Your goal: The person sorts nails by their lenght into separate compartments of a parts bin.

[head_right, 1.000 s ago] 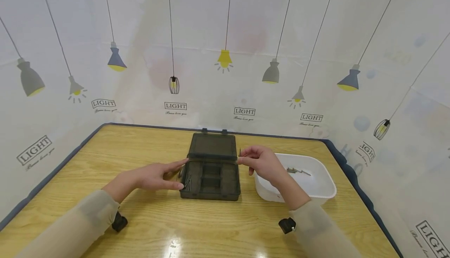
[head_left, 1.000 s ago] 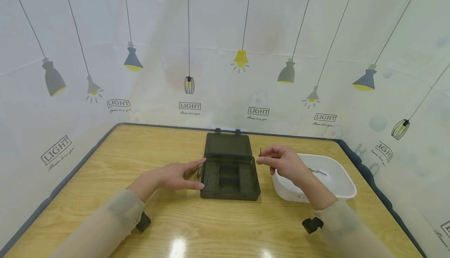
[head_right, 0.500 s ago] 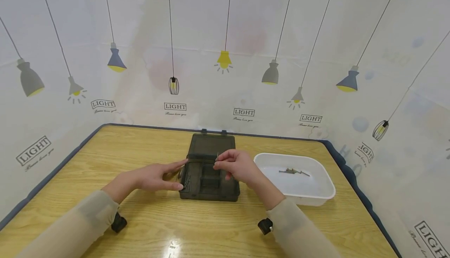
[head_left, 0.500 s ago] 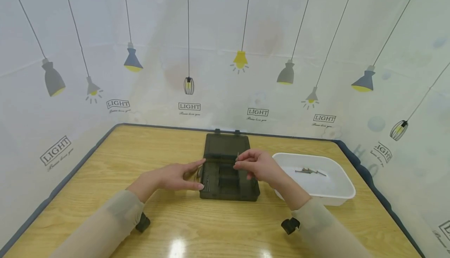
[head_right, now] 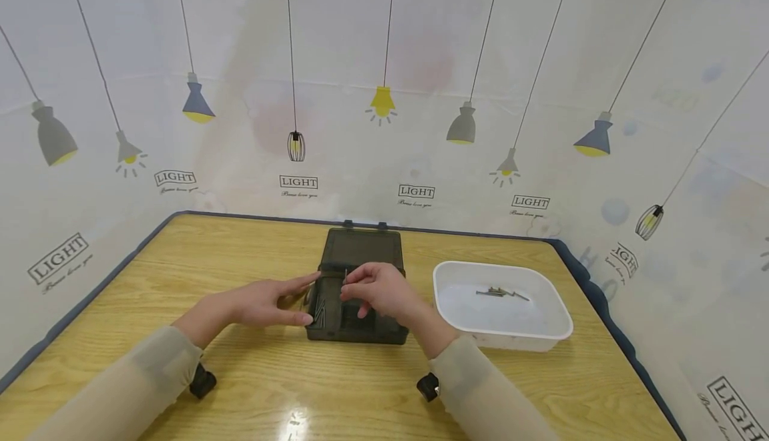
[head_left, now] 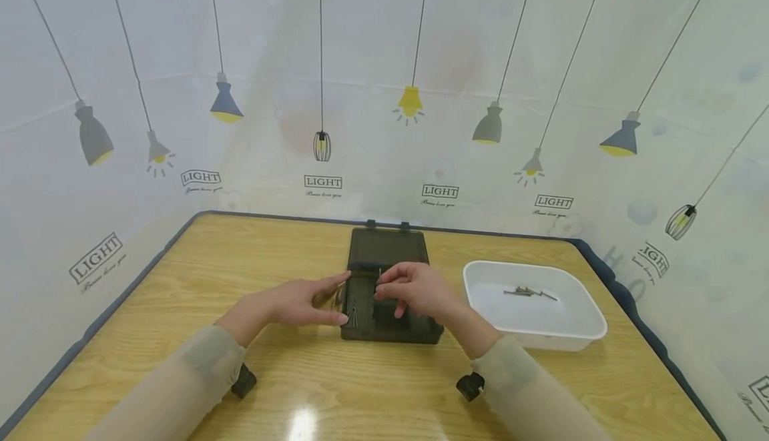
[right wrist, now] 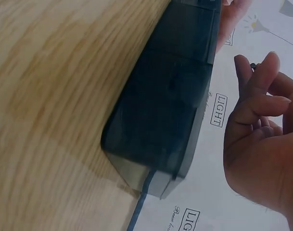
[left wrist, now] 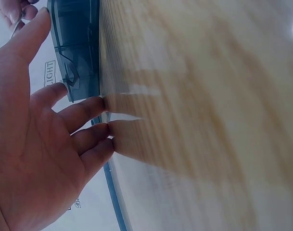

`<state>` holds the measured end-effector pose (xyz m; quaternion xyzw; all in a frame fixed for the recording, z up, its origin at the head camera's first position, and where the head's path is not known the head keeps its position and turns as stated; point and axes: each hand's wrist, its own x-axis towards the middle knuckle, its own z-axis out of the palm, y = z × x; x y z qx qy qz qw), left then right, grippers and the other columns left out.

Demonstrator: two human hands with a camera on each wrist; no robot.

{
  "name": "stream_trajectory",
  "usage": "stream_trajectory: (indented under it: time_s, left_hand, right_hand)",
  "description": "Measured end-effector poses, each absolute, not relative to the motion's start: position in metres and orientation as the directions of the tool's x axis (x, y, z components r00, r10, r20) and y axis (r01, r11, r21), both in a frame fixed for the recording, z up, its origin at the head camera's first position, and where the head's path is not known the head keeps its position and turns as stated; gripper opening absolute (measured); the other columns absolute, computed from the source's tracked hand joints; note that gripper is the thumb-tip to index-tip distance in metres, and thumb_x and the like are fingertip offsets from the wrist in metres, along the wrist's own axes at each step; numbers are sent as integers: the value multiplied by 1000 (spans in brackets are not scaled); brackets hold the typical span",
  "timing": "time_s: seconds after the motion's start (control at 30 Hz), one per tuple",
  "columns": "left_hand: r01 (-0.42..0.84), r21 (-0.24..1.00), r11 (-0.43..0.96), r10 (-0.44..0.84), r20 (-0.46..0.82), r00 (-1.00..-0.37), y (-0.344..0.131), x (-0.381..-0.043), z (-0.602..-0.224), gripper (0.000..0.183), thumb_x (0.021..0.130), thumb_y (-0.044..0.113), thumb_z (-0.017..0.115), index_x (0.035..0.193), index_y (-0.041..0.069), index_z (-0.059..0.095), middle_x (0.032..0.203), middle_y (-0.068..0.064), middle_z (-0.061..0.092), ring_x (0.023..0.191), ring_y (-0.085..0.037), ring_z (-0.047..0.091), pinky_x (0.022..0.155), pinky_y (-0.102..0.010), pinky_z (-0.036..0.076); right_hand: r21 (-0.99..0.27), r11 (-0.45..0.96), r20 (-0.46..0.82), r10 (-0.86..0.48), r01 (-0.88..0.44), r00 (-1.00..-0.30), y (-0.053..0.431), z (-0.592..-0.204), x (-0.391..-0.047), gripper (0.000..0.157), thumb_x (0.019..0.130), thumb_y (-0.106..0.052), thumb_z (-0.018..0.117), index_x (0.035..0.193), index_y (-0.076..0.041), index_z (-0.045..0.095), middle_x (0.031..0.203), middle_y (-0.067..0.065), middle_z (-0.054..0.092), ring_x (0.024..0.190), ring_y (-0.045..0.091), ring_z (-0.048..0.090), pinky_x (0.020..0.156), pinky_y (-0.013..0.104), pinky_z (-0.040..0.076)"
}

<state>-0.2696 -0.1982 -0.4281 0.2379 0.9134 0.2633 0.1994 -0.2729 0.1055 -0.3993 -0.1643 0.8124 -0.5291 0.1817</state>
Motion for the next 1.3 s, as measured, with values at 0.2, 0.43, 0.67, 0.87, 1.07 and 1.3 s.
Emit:
stream_trajectory:
  time_s: [0.2,0.43,0.67,0.87,1.07,1.3]
  left_hand:
    - [332,577,746,544,-241,-804,-198,-271,-428,101,98,77,64,178,36,16,179,-8,36,162,-38,42,130,-63,37]
    - [340,568,750,543,-234,-806,-199,-271,-431,101,98,78,64,178,36,17,178,-8,39,160,-39,45,128,-64,39]
    - [343,570,747,546,-231,-805,-200,-272,-433,101,98,78,64,178,38,17,178,-8,39,161,-38,44,129,-63,38]
    - [347,569,745,547,-224,-807,-200,-272,-433,101,98,78,64,178,38,16,178,-7,38,161,-38,43,130,-62,37]
    - [346,569,746,547,-226,-806,-200,-271,-433,101,99,77,65,178,37,16,179,-7,36,163,-37,41,132,-61,35]
    - [353,564,746,549,-220,-806,-200,-272,-434,102,98,77,65,178,37,15,179,-8,37,162,-37,41,132,-61,34]
  right_hand:
    - [-911,405,-140,-475,-74,-869,99,-404,-273,23,105,-25,75,121,-9,75,110,5,86,62,12,71,48,25,40]
    - [-895,438,-161,-487,-82,-858,97,-406,-271,29,107,-26,73,126,-4,75,113,9,85,64,12,72,50,26,42]
    - [-897,426,-125,-493,-114,-861,112,-405,-271,31,108,-25,71,128,-2,73,111,8,84,66,14,71,52,28,45]
    - [-891,433,-109,-493,-136,-863,143,-398,-276,27,111,-25,67,126,-5,72,117,16,81,74,19,71,60,31,52]
    - [-874,464,-86,-439,-144,-894,189,-394,-280,31,111,-29,68,129,-3,71,118,20,80,77,22,70,62,30,52]
    - [-847,520,-83,-337,-112,-938,251,-386,-288,33,112,-29,66,131,-2,68,117,13,80,80,18,66,64,30,53]
